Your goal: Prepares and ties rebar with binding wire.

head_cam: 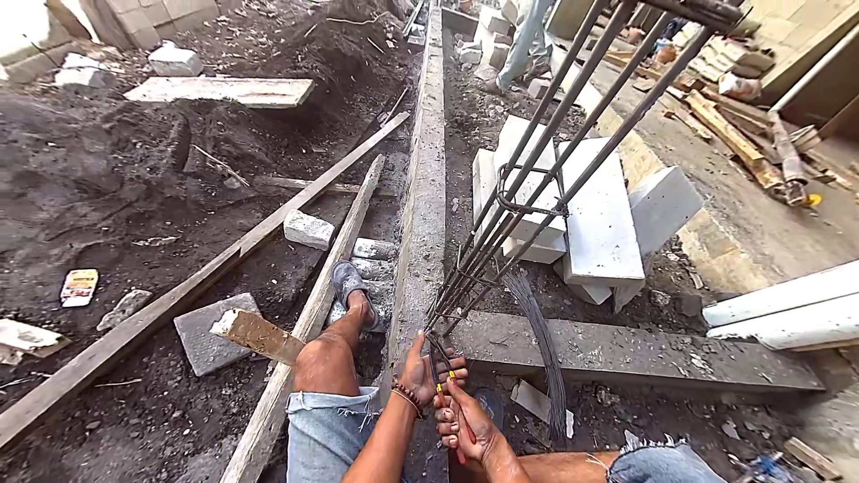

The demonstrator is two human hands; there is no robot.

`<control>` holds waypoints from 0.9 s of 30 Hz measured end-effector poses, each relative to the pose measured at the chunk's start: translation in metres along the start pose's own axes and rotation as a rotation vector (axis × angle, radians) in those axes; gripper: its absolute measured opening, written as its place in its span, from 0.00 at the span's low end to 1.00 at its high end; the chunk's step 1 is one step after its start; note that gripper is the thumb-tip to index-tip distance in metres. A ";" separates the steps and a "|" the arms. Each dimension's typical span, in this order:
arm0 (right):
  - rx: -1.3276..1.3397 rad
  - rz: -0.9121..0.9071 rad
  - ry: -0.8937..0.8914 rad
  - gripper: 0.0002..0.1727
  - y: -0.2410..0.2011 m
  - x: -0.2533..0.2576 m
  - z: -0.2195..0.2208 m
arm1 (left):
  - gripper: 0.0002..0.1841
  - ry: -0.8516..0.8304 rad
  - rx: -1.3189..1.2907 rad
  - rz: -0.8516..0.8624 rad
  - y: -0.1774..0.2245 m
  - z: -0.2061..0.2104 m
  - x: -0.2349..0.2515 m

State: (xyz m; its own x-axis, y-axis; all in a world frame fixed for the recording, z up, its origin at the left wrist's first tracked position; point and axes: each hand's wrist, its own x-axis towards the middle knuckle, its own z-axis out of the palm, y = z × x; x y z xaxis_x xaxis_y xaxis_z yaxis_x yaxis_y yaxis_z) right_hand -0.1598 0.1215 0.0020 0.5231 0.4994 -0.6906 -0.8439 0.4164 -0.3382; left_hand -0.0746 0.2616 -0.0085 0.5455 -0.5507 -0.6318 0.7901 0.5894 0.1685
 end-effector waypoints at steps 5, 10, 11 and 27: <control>-0.300 0.037 0.286 0.38 -0.007 -0.012 -0.001 | 0.36 0.206 0.065 0.089 -0.014 0.025 0.018; -1.358 -0.160 0.796 0.53 0.008 -0.047 0.031 | 0.30 0.380 0.201 0.161 -0.024 0.038 0.028; -1.491 -0.102 0.894 0.53 0.013 -0.046 0.042 | 0.31 0.399 0.199 0.163 -0.024 0.040 0.029; -0.868 -0.223 0.669 0.37 0.005 -0.060 0.024 | 0.23 0.189 -0.046 0.033 -0.030 0.038 0.013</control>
State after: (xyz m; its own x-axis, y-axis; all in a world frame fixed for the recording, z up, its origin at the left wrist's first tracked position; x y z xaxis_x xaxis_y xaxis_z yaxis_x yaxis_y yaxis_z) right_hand -0.1927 0.1119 0.0574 0.7244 -0.1383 -0.6754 -0.6726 -0.3565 -0.6484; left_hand -0.0806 0.2141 0.0074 0.5048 -0.4124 -0.7583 0.7570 0.6337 0.1593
